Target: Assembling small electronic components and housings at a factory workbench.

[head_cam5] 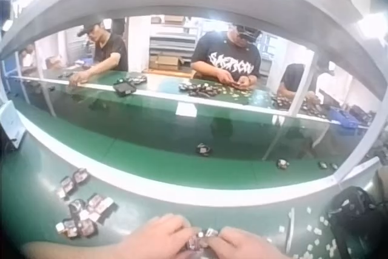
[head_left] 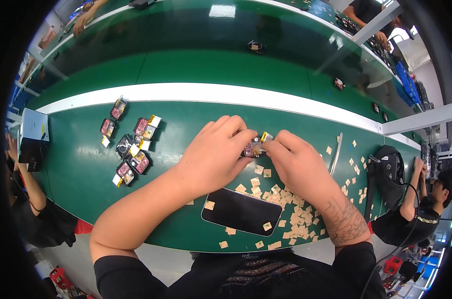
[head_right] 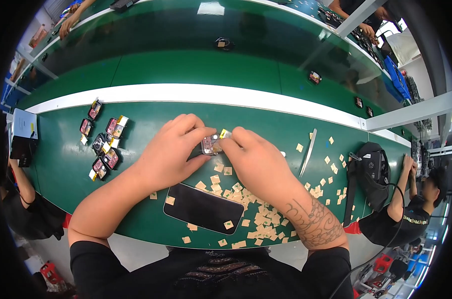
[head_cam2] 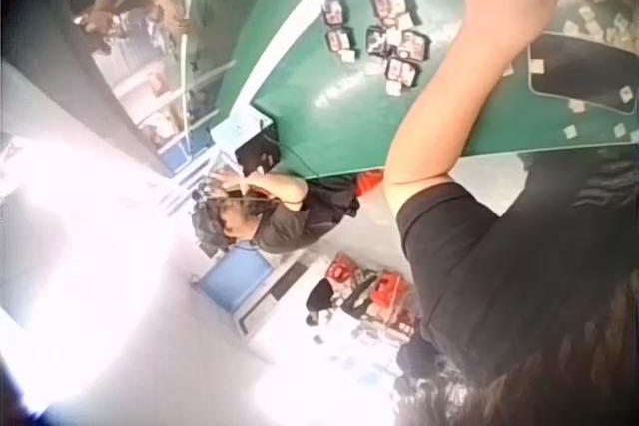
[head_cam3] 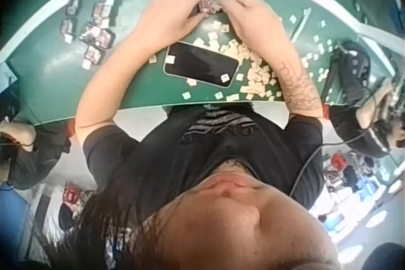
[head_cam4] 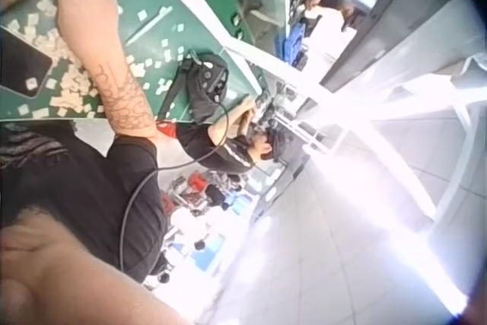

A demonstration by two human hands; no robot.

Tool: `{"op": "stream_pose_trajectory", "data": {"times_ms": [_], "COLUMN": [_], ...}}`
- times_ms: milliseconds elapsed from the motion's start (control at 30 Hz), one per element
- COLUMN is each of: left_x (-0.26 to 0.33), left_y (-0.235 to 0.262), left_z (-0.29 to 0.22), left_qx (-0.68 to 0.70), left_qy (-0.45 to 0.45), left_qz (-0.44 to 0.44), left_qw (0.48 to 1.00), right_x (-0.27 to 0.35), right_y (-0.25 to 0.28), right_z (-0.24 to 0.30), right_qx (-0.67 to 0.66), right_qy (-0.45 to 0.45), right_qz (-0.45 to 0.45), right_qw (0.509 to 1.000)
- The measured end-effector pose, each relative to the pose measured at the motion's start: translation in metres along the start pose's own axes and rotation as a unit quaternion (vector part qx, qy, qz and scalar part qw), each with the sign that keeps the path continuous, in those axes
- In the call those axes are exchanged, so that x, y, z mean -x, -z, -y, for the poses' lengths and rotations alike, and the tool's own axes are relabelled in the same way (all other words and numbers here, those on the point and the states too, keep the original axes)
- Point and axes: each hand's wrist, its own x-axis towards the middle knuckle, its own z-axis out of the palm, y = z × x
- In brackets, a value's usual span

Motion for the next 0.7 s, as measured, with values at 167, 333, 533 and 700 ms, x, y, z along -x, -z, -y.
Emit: {"op": "stream_pose_trajectory", "data": {"times_ms": [167,333,533,700], "left_x": [0.001,0.003,0.003,0.003], "left_y": [-0.006,-0.008,-0.007,-0.009], "left_z": [-0.009,-0.012,-0.009,-0.013], "left_qx": [-0.022,-0.035,-0.020,-0.036], "left_qy": [-0.025,-0.012,0.004,-0.001], "left_qz": [-0.048,-0.046,-0.044,-0.030], "left_qw": [0.998,0.998,0.999,0.999], "right_x": [-0.001,0.002,0.004,0.005], "right_y": [0.009,-0.003,-0.005,-0.006], "right_z": [0.014,0.003,-0.013,0.004], "right_qx": [0.118,-0.019,-0.126,0.038], "right_qy": [0.023,-0.045,-0.052,-0.003], "right_qz": [0.050,-0.007,-0.038,-0.033], "right_qw": [0.991,0.999,0.990,0.999]}}
